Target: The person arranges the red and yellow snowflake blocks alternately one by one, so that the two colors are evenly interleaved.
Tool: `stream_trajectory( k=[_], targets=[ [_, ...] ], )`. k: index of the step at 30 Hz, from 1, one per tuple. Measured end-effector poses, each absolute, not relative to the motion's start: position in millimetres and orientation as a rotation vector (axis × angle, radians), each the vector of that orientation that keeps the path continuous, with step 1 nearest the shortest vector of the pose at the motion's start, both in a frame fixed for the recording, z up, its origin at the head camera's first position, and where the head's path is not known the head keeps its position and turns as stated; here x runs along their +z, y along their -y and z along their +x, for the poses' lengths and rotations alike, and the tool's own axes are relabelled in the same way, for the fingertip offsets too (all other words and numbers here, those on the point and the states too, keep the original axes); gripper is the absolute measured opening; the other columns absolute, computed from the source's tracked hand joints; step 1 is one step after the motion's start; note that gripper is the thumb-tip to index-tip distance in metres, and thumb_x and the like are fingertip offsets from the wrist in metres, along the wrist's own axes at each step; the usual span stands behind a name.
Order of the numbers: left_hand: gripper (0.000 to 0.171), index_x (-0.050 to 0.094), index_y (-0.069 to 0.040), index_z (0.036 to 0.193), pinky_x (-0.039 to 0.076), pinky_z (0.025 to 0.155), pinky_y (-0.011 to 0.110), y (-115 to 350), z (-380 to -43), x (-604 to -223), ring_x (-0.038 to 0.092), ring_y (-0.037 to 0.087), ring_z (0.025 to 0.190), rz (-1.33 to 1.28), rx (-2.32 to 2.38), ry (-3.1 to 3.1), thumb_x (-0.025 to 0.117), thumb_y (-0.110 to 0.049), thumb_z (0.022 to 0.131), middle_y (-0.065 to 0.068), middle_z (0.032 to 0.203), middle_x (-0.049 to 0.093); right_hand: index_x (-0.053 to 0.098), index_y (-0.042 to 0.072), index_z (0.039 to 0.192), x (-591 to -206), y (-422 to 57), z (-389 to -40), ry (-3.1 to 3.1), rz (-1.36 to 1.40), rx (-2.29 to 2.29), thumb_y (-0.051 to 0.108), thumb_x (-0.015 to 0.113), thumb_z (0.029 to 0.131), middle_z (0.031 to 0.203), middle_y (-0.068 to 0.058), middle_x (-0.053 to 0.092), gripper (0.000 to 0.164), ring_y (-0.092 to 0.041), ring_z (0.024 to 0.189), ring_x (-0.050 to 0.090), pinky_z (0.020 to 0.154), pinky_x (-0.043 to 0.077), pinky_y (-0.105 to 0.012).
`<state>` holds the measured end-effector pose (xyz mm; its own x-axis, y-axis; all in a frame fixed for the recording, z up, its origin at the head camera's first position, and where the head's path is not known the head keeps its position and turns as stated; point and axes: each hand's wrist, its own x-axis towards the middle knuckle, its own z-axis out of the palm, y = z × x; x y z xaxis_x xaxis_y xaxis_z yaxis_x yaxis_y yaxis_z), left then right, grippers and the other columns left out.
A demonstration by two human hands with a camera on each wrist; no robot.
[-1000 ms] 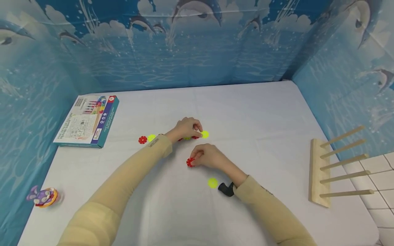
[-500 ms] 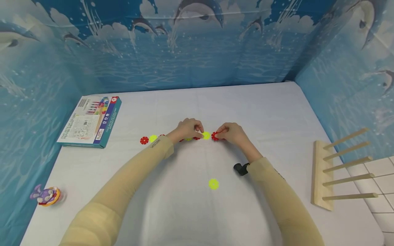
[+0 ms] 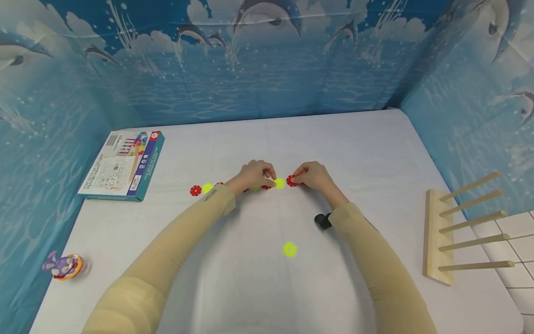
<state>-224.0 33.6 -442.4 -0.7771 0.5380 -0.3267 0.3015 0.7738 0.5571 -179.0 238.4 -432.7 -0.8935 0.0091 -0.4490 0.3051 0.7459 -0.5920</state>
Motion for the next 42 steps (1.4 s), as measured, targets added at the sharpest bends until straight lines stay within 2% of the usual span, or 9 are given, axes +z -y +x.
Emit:
stream_trajectory(
  k=[7, 21, 33, 42],
  targets=[
    [0.018, 0.07, -0.021, 0.099, 0.035, 0.098, 0.042, -34.6, -227.3, -443.5, 0.046, 0.017, 0.1, 0.648, 0.648, -2.473, 0.076, -0.033, 0.087, -0.002, 0.096, 0.058, 0.066, 0.003, 0.108, -434.1, -235.7, -179.9, -2.546, 0.254, -0.921, 0.029, 0.069, 0.091, 0.095, -0.01, 0.064, 0.031, -0.022, 0.086, 0.055, 0.074, 0.045, -0.028],
    [0.019, 0.071, -0.02, 0.099, 0.036, 0.098, 0.042, -37.5, -227.3, -436.7, 0.049, 0.017, 0.099, 0.602, 0.608, -2.458, 0.075, -0.034, 0.086, -0.002, 0.097, 0.06, 0.065, 0.002, 0.1, -434.4, -227.9, -180.7, -2.557, 0.325, -0.881, 0.022, 0.069, 0.09, 0.089, -0.009, 0.064, 0.022, -0.019, 0.078, 0.054, 0.066, 0.044, -0.025],
    [0.02, 0.069, -0.018, 0.098, 0.032, 0.108, 0.049, -38.4, -224.2, -435.6, 0.054, 0.018, 0.096, 0.579, 0.665, -2.457, 0.071, -0.035, 0.088, -0.002, 0.09, 0.065, 0.066, 0.002, 0.1, -436.2, -228.7, -178.9, -2.553, 0.33, -0.896, 0.021, 0.069, 0.09, 0.094, -0.01, 0.064, 0.021, -0.02, 0.08, 0.053, 0.068, 0.043, -0.027],
    [0.02, 0.07, -0.02, 0.1, 0.037, 0.097, 0.043, -55.0, -219.7, -438.2, 0.051, 0.018, 0.102, 0.591, 0.635, -2.534, 0.071, -0.036, 0.089, -0.004, 0.098, 0.065, 0.067, 0.003, 0.097, -436.4, -228.9, -177.1, -2.58, 0.319, -0.904, 0.02, 0.07, 0.089, 0.092, -0.009, 0.065, 0.019, -0.018, 0.08, 0.053, 0.067, 0.042, -0.026]
  ],
)
